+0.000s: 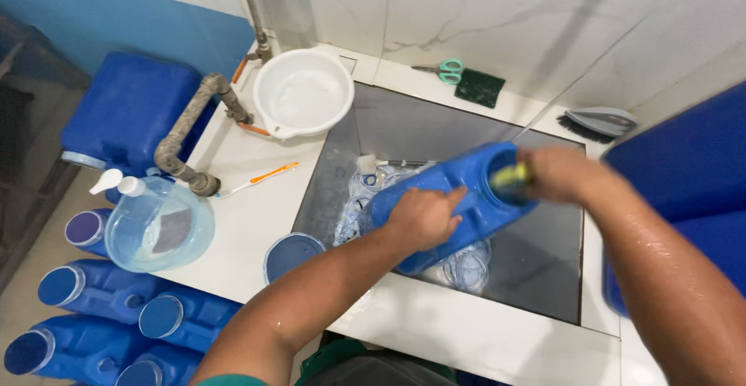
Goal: The person washes several large blue plastic jerrycans and their caps in a sink. They use a yellow sponge and a toothbrush to scrub the containers, rinse them with water from the tap, and place the cleaned items aside.
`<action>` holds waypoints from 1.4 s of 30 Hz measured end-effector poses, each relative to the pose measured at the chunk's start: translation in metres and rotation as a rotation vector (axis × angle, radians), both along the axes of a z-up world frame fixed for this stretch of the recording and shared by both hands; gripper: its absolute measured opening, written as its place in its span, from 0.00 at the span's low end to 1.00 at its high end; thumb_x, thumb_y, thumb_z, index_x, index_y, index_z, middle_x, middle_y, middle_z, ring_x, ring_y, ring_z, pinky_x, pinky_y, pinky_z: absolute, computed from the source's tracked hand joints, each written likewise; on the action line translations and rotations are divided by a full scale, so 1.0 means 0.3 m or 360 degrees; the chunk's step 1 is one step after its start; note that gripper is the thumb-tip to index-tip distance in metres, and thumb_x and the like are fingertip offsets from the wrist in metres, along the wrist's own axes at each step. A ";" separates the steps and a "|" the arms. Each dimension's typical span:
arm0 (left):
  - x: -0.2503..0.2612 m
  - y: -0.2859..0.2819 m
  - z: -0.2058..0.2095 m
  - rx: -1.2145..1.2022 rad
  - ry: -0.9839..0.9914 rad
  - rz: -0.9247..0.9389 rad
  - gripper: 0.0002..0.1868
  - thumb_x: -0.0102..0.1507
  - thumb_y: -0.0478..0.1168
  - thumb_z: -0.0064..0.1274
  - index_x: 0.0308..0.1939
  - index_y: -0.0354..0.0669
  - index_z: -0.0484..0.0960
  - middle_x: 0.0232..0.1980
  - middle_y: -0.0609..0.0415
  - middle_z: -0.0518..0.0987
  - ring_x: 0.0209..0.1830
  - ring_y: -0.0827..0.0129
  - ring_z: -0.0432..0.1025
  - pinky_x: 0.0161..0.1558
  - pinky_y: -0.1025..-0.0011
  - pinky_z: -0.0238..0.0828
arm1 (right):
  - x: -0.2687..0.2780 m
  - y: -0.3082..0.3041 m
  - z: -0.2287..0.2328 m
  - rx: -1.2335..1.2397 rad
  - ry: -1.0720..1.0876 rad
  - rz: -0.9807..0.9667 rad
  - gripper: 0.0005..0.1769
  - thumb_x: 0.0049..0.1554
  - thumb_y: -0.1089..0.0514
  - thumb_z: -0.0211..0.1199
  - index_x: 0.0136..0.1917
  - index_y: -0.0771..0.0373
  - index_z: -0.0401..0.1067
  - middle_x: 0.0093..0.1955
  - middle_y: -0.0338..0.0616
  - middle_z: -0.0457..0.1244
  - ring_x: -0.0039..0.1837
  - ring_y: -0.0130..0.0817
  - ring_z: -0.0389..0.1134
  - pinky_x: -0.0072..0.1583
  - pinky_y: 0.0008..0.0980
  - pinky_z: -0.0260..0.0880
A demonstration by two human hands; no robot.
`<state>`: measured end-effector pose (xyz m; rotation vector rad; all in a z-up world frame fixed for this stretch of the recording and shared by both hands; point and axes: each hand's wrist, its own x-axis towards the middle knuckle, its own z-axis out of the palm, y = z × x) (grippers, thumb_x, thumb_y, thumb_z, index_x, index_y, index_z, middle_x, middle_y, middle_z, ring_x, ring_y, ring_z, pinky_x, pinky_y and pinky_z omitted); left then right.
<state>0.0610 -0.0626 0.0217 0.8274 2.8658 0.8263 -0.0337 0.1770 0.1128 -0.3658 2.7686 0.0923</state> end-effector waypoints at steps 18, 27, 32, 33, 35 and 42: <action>-0.291 0.262 -0.063 -0.0239 0.0831 -0.0011 0.28 0.58 0.64 0.54 0.47 0.46 0.82 0.58 0.44 0.79 0.57 0.52 0.69 0.60 0.51 0.56 | -0.382 0.168 -0.644 -0.1010 0.0029 -0.0065 0.16 0.58 0.53 0.59 0.56 0.62 0.75 0.53 0.54 0.70 0.57 0.52 0.71 0.57 0.46 0.69; -0.278 0.364 -0.098 -0.0216 0.0138 0.0389 0.28 0.60 0.62 0.53 0.51 0.44 0.80 0.48 0.50 0.83 0.56 0.54 0.71 0.59 0.44 0.55 | -0.317 0.044 -0.399 -0.0105 -0.0353 0.0169 0.26 0.56 0.48 0.64 0.69 0.44 0.73 0.63 0.46 0.70 0.67 0.48 0.69 0.70 0.44 0.64; -0.200 0.357 -0.075 -0.0344 0.0060 0.0380 0.29 0.64 0.64 0.51 0.55 0.45 0.77 0.48 0.46 0.82 0.56 0.53 0.71 0.58 0.47 0.56 | -0.309 -0.027 -0.378 0.0011 -0.0325 0.0221 0.34 0.54 0.46 0.65 0.72 0.50 0.64 0.66 0.51 0.66 0.70 0.51 0.66 0.69 0.47 0.64; -0.185 0.350 -0.070 -0.0358 0.0052 0.0366 0.29 0.63 0.64 0.51 0.55 0.46 0.76 0.49 0.46 0.82 0.55 0.53 0.71 0.56 0.48 0.56 | -0.314 -0.038 -0.382 -0.0023 -0.0285 0.0249 0.35 0.52 0.48 0.66 0.72 0.54 0.64 0.66 0.53 0.66 0.70 0.52 0.66 0.68 0.47 0.66; -0.178 0.345 -0.056 -0.0428 -0.0025 0.0311 0.32 0.65 0.62 0.49 0.64 0.45 0.69 0.50 0.45 0.82 0.59 0.51 0.70 0.58 0.44 0.56 | -0.342 -0.034 -0.370 -0.0123 -0.0171 -0.0041 0.36 0.53 0.51 0.64 0.74 0.56 0.61 0.66 0.57 0.66 0.69 0.55 0.66 0.68 0.49 0.65; -0.309 0.206 -0.086 -0.0214 -0.0507 0.0214 0.54 0.63 0.49 0.47 0.85 0.49 0.31 0.56 0.35 0.80 0.52 0.41 0.77 0.56 0.45 0.72 | -0.348 0.104 -0.361 -0.0804 0.0549 -0.0504 0.25 0.60 0.54 0.59 0.69 0.60 0.66 0.62 0.70 0.64 0.63 0.65 0.67 0.66 0.54 0.67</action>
